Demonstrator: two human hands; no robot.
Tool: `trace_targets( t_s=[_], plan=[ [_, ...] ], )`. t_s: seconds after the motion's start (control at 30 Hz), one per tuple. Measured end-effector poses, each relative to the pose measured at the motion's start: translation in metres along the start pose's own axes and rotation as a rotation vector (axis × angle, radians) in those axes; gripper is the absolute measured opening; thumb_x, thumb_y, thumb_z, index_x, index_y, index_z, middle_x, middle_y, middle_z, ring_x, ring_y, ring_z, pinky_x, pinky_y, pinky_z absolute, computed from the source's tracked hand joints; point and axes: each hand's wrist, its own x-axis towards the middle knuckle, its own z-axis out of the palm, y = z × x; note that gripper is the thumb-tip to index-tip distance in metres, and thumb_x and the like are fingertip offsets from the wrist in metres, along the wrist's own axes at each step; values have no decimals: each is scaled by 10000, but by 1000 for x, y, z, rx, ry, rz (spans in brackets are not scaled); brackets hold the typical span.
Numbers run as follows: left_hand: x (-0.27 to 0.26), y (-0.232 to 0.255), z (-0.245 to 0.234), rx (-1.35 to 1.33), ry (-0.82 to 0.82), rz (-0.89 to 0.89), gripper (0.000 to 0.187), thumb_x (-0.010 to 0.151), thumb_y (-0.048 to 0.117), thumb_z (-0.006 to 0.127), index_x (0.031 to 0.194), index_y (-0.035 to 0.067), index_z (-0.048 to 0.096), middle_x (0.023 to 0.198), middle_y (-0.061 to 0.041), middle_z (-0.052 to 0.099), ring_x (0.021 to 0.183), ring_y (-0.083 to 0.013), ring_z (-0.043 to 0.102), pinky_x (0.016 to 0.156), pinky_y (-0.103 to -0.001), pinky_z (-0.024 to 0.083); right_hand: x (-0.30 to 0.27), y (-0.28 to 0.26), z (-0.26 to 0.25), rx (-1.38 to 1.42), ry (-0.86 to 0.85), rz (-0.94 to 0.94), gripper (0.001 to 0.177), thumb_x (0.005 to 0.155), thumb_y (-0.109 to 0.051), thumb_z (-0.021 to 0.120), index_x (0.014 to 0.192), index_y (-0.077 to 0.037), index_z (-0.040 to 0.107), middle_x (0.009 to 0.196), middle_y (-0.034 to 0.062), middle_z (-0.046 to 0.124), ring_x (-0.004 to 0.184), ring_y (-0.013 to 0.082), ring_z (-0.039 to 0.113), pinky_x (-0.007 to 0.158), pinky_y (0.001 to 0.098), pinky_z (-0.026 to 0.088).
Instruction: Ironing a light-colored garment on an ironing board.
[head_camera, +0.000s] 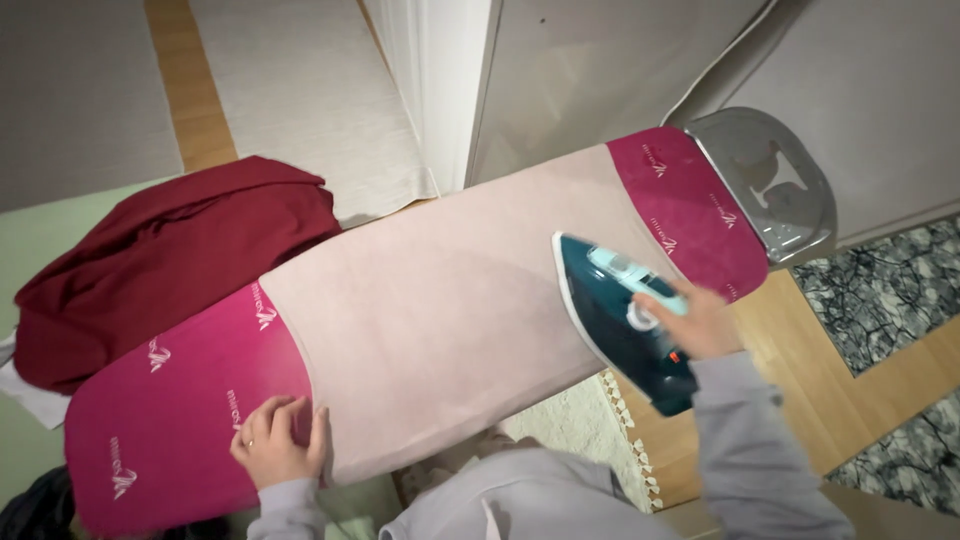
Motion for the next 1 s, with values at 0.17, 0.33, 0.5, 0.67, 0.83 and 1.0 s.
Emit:
trace_targets(
  t_s=[0.17,0.33,0.5,0.67,0.83,1.0],
  plan=[
    [-17,-9,11,32,42,-63,176,913,356,743,1001,210,697,1133,26,669,1140,-207,596,1059,-444,368,19,-31,-34,-85,39,130,602,747,-551,815,1053,-35,769,906,183,769,847,341,759,762,426,558],
    [-32,-23,21,98,69,-137,151,973,338,726,1043,208,694,1054,34,668,1074,-203,611,1003,-424,371,49,-42,-23,-232,-7,-52,723,664,-586,859,1112,-31,740,896,198,747,830,376,733,742,443,553],
    [-37,-26,28,119,86,-138,158,998,350,716,1002,196,680,1090,31,650,1092,-194,594,992,-403,356,64,-48,-3,-273,-250,-8,679,621,-619,863,1038,-90,783,874,170,765,834,348,745,776,423,566],
    [-37,-25,27,133,79,-141,164,1006,359,715,1002,199,680,1080,39,648,1088,-185,593,1004,-405,354,71,-13,-9,-156,-145,-21,713,647,-614,845,1069,-44,773,934,190,763,887,347,751,826,415,567],
    [-37,-28,29,162,78,-132,168,1015,364,713,997,199,683,1067,43,656,1068,-179,599,1007,-405,354,82,-13,-43,-69,-58,-46,806,624,-628,813,1145,-19,735,1010,205,759,933,354,745,849,411,553],
    [-43,-36,39,157,89,-147,148,1052,350,706,1025,206,693,1053,45,654,1028,-179,576,1039,-392,365,87,-27,-67,-434,-231,120,852,626,-742,756,1092,-30,799,993,227,768,941,384,742,879,446,562]
  ],
)
